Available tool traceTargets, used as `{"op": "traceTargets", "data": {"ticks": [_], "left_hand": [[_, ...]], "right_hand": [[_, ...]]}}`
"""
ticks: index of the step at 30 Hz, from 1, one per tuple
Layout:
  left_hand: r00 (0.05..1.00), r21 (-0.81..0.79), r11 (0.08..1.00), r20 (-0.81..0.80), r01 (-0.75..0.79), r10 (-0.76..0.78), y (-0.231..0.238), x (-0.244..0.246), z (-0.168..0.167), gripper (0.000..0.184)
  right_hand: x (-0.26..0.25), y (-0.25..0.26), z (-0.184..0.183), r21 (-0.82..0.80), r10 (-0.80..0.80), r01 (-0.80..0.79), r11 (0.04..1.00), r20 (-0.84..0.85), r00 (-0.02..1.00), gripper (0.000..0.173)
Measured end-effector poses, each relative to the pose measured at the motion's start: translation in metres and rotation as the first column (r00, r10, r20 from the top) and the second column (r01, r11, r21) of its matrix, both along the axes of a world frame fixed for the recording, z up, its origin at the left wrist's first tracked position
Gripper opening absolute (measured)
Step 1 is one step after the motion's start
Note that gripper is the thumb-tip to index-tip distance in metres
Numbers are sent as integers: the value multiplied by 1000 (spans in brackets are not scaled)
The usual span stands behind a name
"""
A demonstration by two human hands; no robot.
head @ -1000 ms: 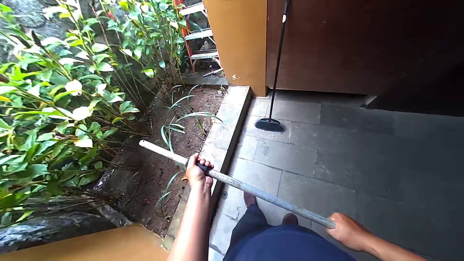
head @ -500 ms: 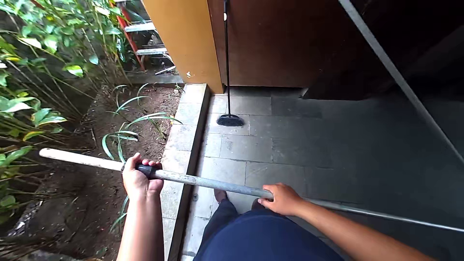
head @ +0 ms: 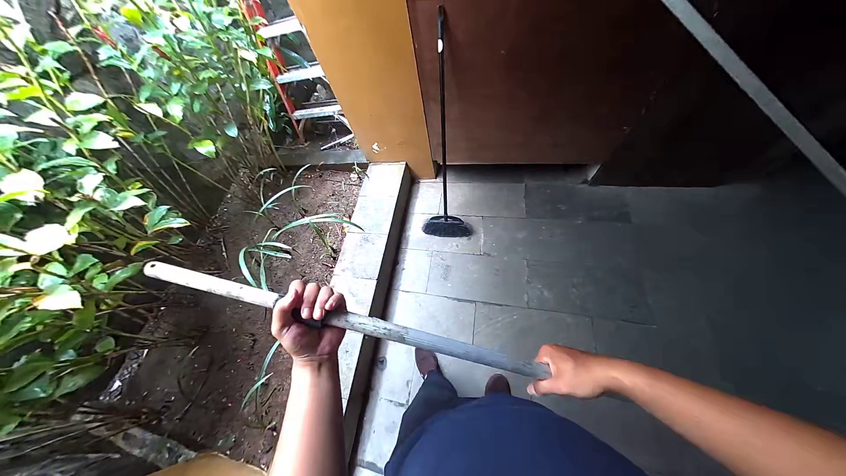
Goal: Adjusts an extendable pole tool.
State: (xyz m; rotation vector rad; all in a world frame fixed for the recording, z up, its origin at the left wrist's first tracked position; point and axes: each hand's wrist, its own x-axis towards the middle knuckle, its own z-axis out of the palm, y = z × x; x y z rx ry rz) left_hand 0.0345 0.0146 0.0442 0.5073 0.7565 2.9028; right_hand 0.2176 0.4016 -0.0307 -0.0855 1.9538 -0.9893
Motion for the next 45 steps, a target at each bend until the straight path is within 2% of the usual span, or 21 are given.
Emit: {"op": "traceTargets", "data": {"ticks": [3, 5, 10, 14, 19, 21, 23, 24, 25, 26, 27, 28, 29, 31, 33, 35, 36, 38, 41, 43, 45], "left_hand": [[999, 15, 1000, 33, -3, 2, 1, 6, 5, 26], [974, -127, 985, 178, -119, 141, 7, 7, 6, 33], [698, -489, 823, 480, -291, 532, 15, 4, -10, 29], [546, -560, 769, 558, -309, 625, 11, 8, -21, 17], [636, -516, 805, 523, -294, 567, 20, 27, -1, 19], [750, -511, 833, 462, -213, 475, 34, 38, 9, 25], [865, -633, 773, 365, -41, 345, 38, 51, 16, 45], [909, -754, 654, 307, 53, 281, 30, 56, 20, 55], [948, -902, 421, 210, 94, 238, 16, 60, 27, 63], [982, -997, 79, 27, 12, 188, -3, 63, 37, 66], [966, -945, -254, -237, -205, 102, -26, 67, 49, 62], [844, -747, -446, -535, -494, -39, -50, 69, 63, 54], [643, -502, -474, -739, -724, -201, -72, 66, 83, 49], [364, -191, -361, -782, -913, -506, -96, 47, 125, 53], [211, -63, -224, -645, -972, -734, -98, 19, 145, 47], [104, -37, -99, -552, -994, -827, -96, -9, 144, 29], [91, -76, -60, -520, -995, -849, -97, -20, 142, 35], [176, -201, -96, -432, -975, -885, -99, -30, 149, 42], [212, -247, -121, -389, -962, -897, -112, -43, 168, 36], [229, -269, -138, -343, -953, -911, -124, -57, 172, 35], [167, -238, -80, -372, -968, -913, -132, -75, 168, 30]], "right_hand": [[0, 3, -5, -109, 12, 5, 994, 160, 987, 43], [2, -7, -6, 125, -37, 30, 992, 60, 997, 46], [9, -38, -44, 407, -79, 124, 905, -125, 989, 45], [15, -47, -72, 462, -35, 99, 881, -144, 989, 48], [-21, -34, -37, 13, 61, -60, 998, -135, 989, 55], [-57, -60, -4, -204, 38, -60, 977, -111, 993, 60], [-85, -93, 33, -381, 26, -10, 925, 39, 999, 42], [-91, -104, 47, -410, 26, 29, 911, 129, 991, 29], [-92, -110, 58, -393, 26, 50, 918, 185, 982, 26], [-91, -112, 67, -328, 14, 49, 943, 189, 982, 28], [-88, -111, 75, -240, -10, 47, 970, 152, 988, 31], [-85, -109, 82, -176, -25, 45, 983, 116, 993, 34], [-81, -105, 89, -155, -25, 40, 987, 99, 995, 36], [-69, -103, 103, -154, -4, 20, 988, 103, 995, 41], [-57, -109, 115, -99, 21, -12, 995, 86, 996, 46], [-45, -118, 118, -32, 0, 1, 999, 30, 1000, 51], [-38, -122, 116, 13, -32, 33, 999, -46, 998, 53], [-24, -130, 112, 95, -96, 129, 987, -294, 951, 50], [-15, -149, 123, 173, -115, 284, 943, -630, 768, 35], [-18, -165, 119, 213, -97, 359, 909, -728, 679, 34], [-30, -174, 109, 215, -116, 410, 887, -754, 646, 35]]}}
